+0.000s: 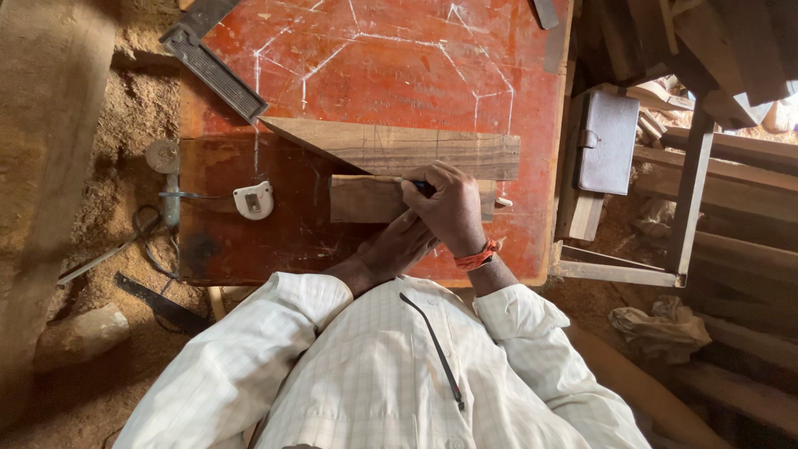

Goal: The person uses a try square and pencil to mark straight lines on a small wooden block. They repeatedly reposition the square and draw lines on multiple faces of the block on a red workbench.

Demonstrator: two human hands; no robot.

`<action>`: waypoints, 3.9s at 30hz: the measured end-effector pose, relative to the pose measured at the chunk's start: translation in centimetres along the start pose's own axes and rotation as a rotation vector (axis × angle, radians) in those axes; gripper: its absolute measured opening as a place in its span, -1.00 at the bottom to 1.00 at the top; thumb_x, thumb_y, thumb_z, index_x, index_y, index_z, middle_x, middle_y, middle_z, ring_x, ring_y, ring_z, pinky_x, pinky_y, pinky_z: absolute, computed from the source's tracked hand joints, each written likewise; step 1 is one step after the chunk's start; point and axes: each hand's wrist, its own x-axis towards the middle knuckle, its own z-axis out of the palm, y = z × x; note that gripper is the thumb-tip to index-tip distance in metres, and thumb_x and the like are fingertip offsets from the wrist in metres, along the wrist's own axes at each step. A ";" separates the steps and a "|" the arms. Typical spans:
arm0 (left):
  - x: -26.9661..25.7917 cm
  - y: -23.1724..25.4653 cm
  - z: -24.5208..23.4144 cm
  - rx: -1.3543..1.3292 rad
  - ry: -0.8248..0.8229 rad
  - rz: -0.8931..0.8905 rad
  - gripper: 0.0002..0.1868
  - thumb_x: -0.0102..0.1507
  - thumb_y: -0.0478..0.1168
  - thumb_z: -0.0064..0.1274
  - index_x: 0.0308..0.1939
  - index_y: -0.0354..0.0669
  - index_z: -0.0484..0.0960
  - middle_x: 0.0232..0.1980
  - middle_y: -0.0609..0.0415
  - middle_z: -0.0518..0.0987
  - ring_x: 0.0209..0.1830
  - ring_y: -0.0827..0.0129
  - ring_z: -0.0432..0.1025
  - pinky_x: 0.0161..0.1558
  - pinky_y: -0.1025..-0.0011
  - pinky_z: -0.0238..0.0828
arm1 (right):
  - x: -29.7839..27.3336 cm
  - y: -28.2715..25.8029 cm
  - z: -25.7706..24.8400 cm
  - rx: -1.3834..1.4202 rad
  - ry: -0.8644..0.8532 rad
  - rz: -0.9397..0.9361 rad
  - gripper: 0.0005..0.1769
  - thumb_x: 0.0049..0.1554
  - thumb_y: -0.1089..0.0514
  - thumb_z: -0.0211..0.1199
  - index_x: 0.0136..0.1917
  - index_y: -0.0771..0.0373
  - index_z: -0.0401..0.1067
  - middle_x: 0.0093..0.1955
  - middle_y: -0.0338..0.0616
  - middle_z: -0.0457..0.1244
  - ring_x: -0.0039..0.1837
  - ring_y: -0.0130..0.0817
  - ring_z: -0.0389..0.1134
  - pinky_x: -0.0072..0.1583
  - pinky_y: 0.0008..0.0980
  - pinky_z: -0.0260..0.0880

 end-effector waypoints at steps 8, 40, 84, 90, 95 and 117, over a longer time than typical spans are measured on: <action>1.3 -3.3 -5.1 0.096 0.084 -0.018 -0.34 0.44 0.00 -0.32 0.58 -0.19 0.18 0.62 -0.10 0.17 0.62 0.07 0.05 0.59 0.06 -0.13 | -1.8 5.0 -3.5 1.198 0.391 0.372 -0.92 0.27 0.27 0.25 0.02 0.28 0.53 -0.21 -0.19 0.39 -0.26 -0.56 0.35 -0.22 -0.54 0.36; -8.5 -31.3 -0.4 -0.230 -0.519 -1.436 -0.06 0.30 0.57 -0.13 -0.11 -0.38 0.65 -0.10 -0.31 0.65 -0.13 -0.08 0.59 -0.19 0.08 0.55 | -13.3 8.4 -7.0 0.897 0.732 0.484 -0.72 0.25 0.36 0.22 0.22 0.43 0.52 -0.09 -0.16 0.37 -0.21 -0.56 0.29 -0.17 -0.59 0.26; -7.2 -11.6 -16.3 -0.371 -0.154 -0.227 -0.28 0.25 -0.33 -0.02 0.54 -0.17 0.27 0.07 0.01 0.39 -0.01 0.21 0.36 -0.02 0.28 0.38 | -14.2 -2.9 4.5 1.000 -0.010 0.620 -0.62 0.32 0.02 0.12 0.24 0.30 0.52 -0.05 -0.26 0.39 -0.09 -0.58 0.36 -0.04 -0.51 0.40; -8.3 -11.4 -14.4 -0.330 -0.121 -0.178 -0.32 0.27 -0.29 -0.02 0.52 -0.12 0.30 0.30 -0.04 0.35 0.33 0.12 0.26 0.33 0.05 0.23 | -12.5 -2.4 6.3 1.113 -0.132 0.776 -0.64 0.33 -0.04 0.11 0.08 0.31 0.48 -0.09 -0.20 0.40 -0.08 -0.48 0.39 -0.03 -0.43 0.39; -6.6 -13.4 -14.4 -0.195 -0.168 -0.091 -0.27 0.22 -0.20 0.05 0.51 -0.06 0.32 0.61 0.01 0.18 0.63 0.10 -0.02 0.49 -0.28 -0.15 | -11.5 -1.1 7.9 1.046 -0.076 0.673 -0.65 0.35 -0.07 0.10 -0.01 0.27 0.44 -0.17 -0.24 0.35 -0.13 -0.48 0.35 -0.03 -0.44 0.37; -4.3 -16.2 -14.6 -0.515 -0.266 -0.100 -0.09 0.01 0.20 0.35 0.39 0.04 0.45 0.53 0.05 0.27 0.57 -0.04 0.04 0.53 -0.25 -0.26 | -11.2 -1.3 6.4 1.059 -0.122 0.720 -0.65 0.35 -0.05 0.12 0.01 0.29 0.46 -0.18 -0.24 0.34 -0.14 -0.48 0.35 -0.03 -0.46 0.36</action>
